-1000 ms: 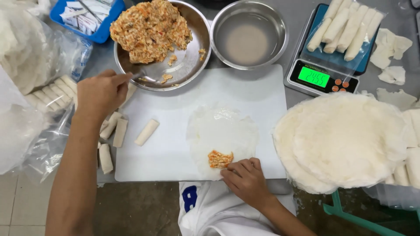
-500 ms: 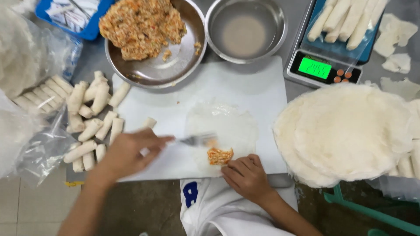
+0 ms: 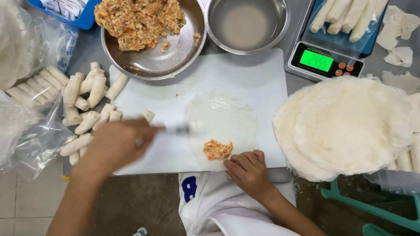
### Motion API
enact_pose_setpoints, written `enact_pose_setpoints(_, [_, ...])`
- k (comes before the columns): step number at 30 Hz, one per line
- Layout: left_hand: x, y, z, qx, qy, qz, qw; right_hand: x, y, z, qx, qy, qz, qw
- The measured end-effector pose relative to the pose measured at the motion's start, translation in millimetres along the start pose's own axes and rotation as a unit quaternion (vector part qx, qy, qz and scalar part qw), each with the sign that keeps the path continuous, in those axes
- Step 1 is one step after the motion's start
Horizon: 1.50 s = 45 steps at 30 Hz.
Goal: The person is preparing spring rolls by placing a wrapper on a surface, adding filling with a fork, and rolling it tightly into a cylinder.
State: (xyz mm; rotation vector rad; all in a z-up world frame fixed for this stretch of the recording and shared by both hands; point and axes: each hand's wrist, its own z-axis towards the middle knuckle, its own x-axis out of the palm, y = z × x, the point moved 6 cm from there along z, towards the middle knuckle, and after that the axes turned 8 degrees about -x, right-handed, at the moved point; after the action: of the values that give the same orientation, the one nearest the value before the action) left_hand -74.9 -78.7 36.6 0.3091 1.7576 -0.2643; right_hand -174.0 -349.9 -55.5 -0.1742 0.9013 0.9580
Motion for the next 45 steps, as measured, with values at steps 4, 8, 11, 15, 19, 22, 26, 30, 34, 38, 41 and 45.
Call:
enact_pose_setpoints(4, [-5.4, 61.9, 38.1, -0.145, -0.331, 0.125, 0.924, 15.8, -2.9, -37.6, 0.047, -0.027, -0.022, 0.998])
enact_pose_setpoints(8, [19.6, 46.2, 69.0, -0.167, -0.391, 0.179, 0.887, 13.9, -3.2, -30.0, 0.061, 0.0, -0.06, 0.996])
enact_pose_setpoints(11, [48.3, -17.8, 51.6, -0.154, -0.384, 0.114, 0.903, 11.3, -1.5, -29.9, 0.055, 0.005, -0.054, 0.997])
enact_pose_setpoints(15, [109.5, -41.7, 55.9, -0.216, -0.281, 0.028, 0.935, 12.0, -4.8, -26.6, 0.046, 0.004, -0.052, 0.998])
enact_pose_setpoints(19, [106.8, -17.5, 78.3, -0.238, -0.13, -0.188, 0.944, 7.6, -1.5, -19.2, 0.025, -0.015, -0.068, 0.997])
enact_pose_setpoints(22, [99.2, -9.0, 67.0, -0.253, -0.109, -0.429, 0.86, 8.1, -3.3, -23.6, 0.036, 0.003, -0.049, 0.998])
enact_pose_setpoints(26, [100.6, -51.6, 20.2, -0.015, -0.123, -0.422, 0.898, 10.0, -1.2, -26.9, 0.047, 0.001, -0.041, 0.998])
enact_pose_setpoints(30, [118.1, -83.1, -22.8, 0.141, -0.242, -0.026, 0.96, -1.7, 2.2, 4.1, 0.052, -0.015, -0.034, 0.998])
enact_pose_setpoints(34, [107.8, -69.3, -8.3, 0.124, -0.304, -0.073, 0.942, 27.7, -31.3, 18.4, 0.07, -0.011, -0.033, 0.997])
enact_pose_setpoints(38, [85.9, -76.6, 15.1, 0.079, -0.351, -0.137, 0.923, 28.0, -47.2, 53.9, 0.076, 0.054, -0.027, 0.995])
enact_pose_setpoints(41, [92.8, -103.1, 26.1, 0.084, -0.261, -0.15, 0.95, 24.6, -34.9, 58.4, 0.038, 0.095, -0.012, 0.995])
enact_pose_setpoints(45, [91.0, -124.6, 10.7, 0.114, -0.198, -0.153, 0.962, 30.1, -12.5, 34.1, -0.018, 0.171, -0.015, 0.985])
